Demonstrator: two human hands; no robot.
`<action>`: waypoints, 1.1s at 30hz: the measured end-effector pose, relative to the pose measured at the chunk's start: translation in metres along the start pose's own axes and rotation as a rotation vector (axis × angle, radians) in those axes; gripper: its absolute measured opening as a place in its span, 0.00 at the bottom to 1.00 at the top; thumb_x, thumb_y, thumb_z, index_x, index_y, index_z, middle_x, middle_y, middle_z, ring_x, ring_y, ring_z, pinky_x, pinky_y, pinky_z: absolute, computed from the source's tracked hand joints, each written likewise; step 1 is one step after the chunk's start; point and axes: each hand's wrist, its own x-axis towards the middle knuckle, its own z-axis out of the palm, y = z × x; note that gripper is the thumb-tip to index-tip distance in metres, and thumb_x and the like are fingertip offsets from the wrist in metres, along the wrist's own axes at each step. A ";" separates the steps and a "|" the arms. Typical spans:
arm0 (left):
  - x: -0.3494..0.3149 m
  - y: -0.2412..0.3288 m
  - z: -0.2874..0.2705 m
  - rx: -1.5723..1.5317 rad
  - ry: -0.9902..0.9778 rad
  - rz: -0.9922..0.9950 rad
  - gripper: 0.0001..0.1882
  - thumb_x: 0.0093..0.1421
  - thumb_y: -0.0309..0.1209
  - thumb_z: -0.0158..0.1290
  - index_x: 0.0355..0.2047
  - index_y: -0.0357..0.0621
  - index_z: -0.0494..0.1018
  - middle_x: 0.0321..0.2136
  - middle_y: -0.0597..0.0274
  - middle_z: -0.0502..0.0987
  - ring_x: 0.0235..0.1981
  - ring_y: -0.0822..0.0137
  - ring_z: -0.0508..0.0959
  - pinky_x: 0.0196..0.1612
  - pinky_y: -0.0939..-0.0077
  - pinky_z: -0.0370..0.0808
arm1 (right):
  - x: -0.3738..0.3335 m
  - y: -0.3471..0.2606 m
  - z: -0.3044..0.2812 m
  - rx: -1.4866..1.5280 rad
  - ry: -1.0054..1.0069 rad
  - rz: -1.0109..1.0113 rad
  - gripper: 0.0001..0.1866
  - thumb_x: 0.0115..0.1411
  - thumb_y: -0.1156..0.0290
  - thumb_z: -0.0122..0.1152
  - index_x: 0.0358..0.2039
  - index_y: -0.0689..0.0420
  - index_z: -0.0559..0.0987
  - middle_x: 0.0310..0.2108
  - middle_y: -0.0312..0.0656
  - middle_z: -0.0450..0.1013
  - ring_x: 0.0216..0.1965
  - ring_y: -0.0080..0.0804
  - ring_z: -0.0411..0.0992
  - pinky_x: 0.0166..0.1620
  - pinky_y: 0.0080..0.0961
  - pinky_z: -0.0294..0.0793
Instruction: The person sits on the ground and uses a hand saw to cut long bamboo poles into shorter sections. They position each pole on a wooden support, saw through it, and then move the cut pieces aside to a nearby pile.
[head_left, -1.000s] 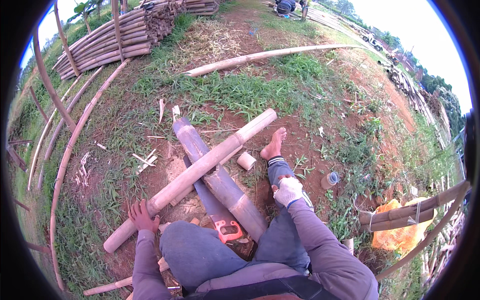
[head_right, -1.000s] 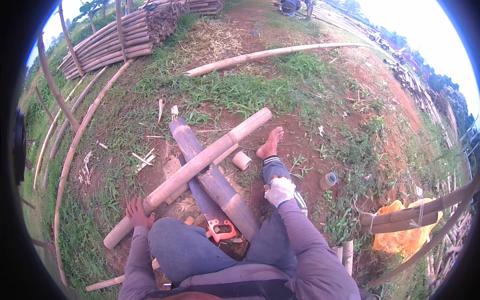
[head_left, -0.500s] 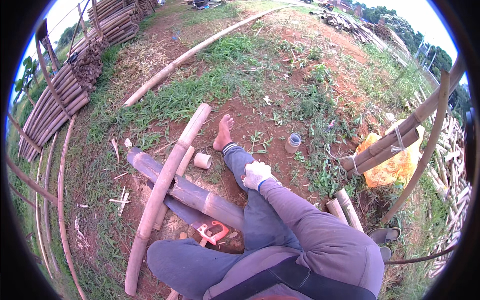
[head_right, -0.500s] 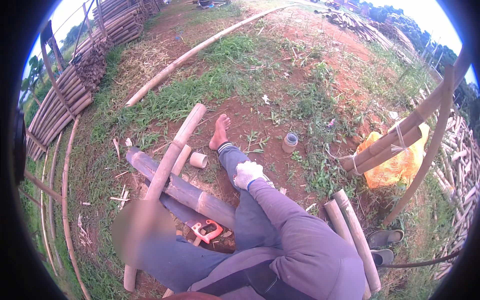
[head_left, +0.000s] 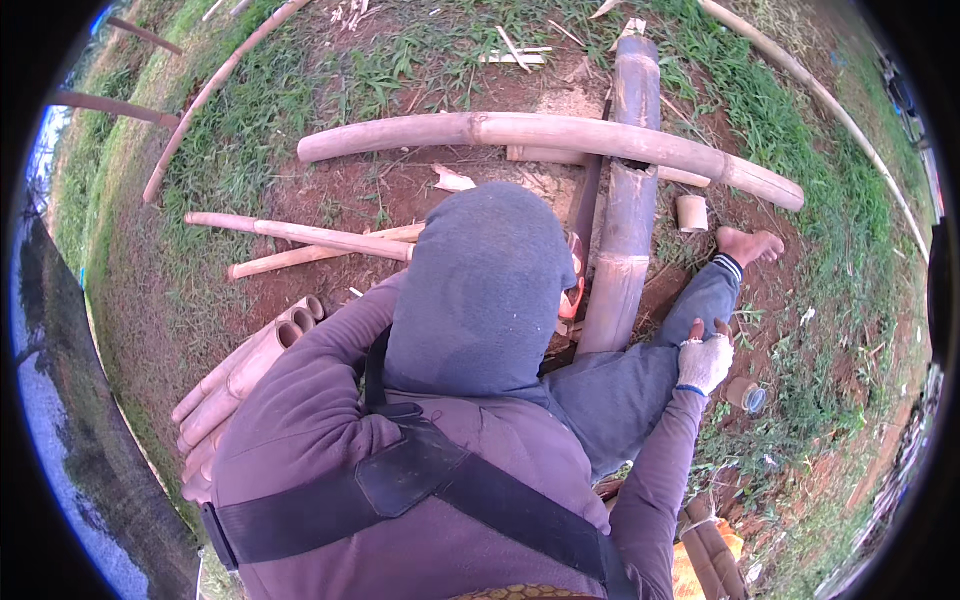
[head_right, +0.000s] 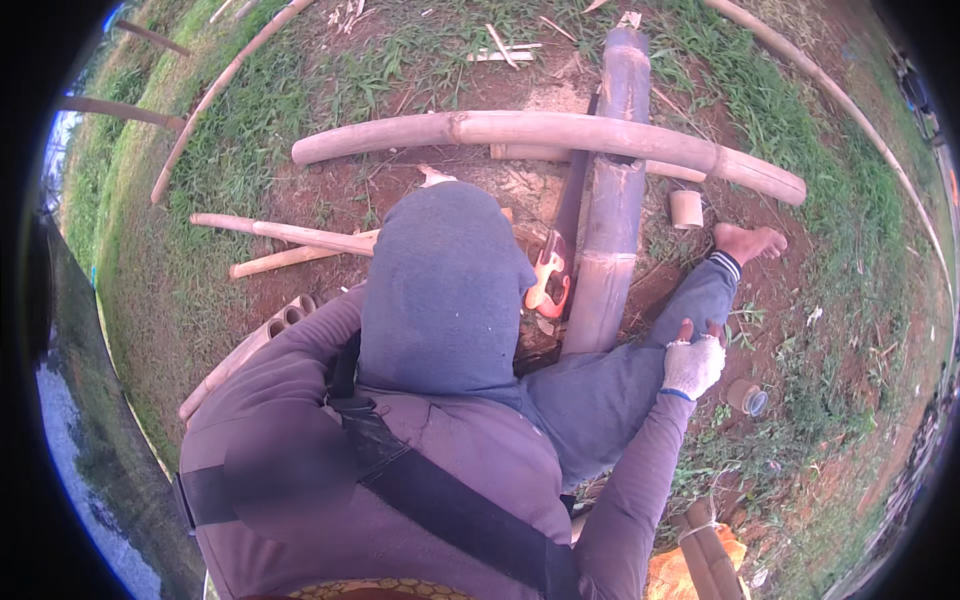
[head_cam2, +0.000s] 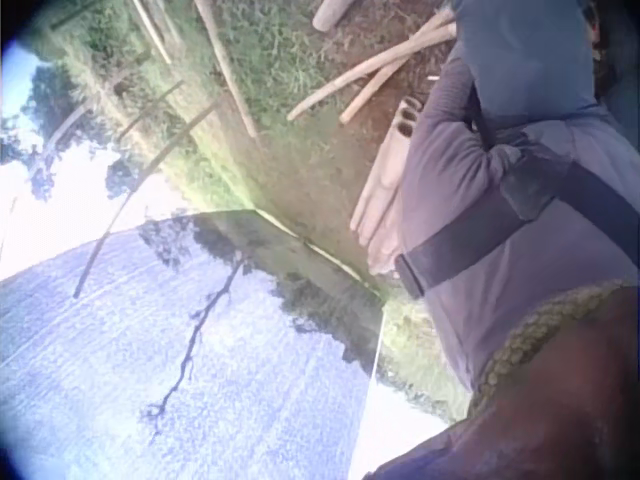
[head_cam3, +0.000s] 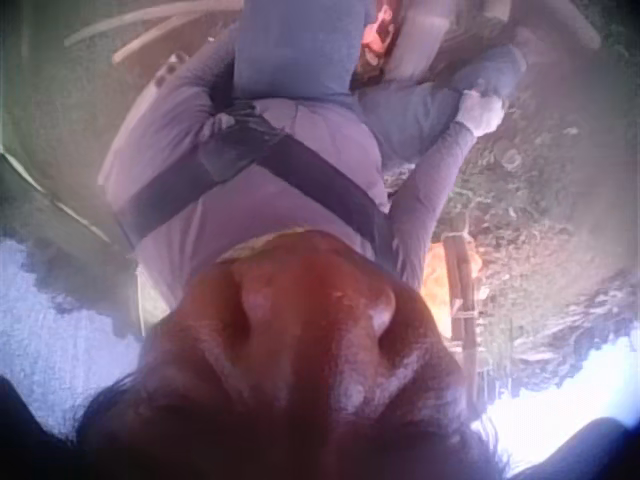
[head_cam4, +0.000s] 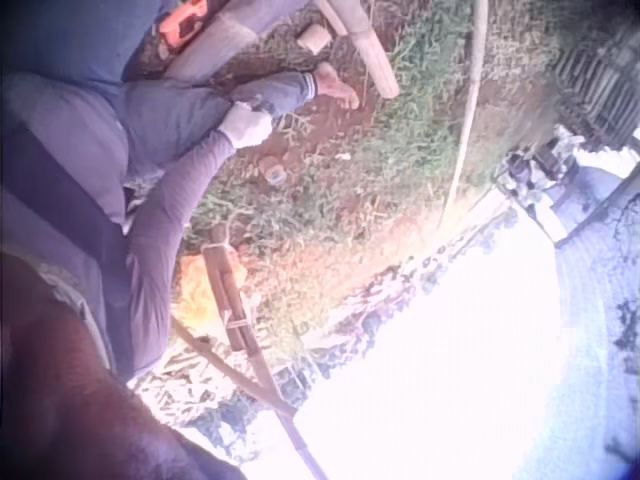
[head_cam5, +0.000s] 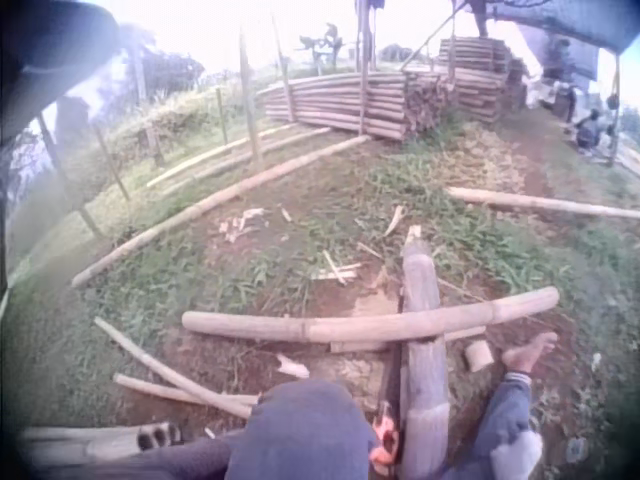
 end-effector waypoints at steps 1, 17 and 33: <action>-0.010 -0.004 0.002 -0.040 -0.011 -0.026 0.35 0.59 0.46 0.64 0.65 0.50 0.71 0.61 0.50 0.74 0.65 0.43 0.73 0.72 0.46 0.64 | 0.000 -0.014 -0.001 0.084 0.056 -0.172 0.24 0.64 0.62 0.72 0.56 0.60 0.81 0.55 0.56 0.79 0.56 0.58 0.78 0.58 0.50 0.78; -0.072 -0.022 -0.052 -0.172 0.081 0.206 0.27 0.63 0.40 0.56 0.62 0.48 0.72 0.57 0.50 0.77 0.60 0.47 0.77 0.66 0.52 0.73 | -0.070 -0.161 0.100 0.065 -0.476 -1.089 0.34 0.64 0.55 0.66 0.68 0.56 0.74 0.69 0.50 0.70 0.71 0.52 0.65 0.71 0.59 0.58; 0.004 0.043 -0.137 -0.091 0.385 0.425 0.22 0.63 0.42 0.58 0.55 0.48 0.77 0.43 0.60 0.78 0.47 0.54 0.80 0.48 0.55 0.79 | -0.023 -0.293 -0.015 0.182 -0.012 -1.132 0.29 0.65 0.57 0.60 0.66 0.49 0.76 0.64 0.45 0.72 0.66 0.46 0.71 0.70 0.58 0.63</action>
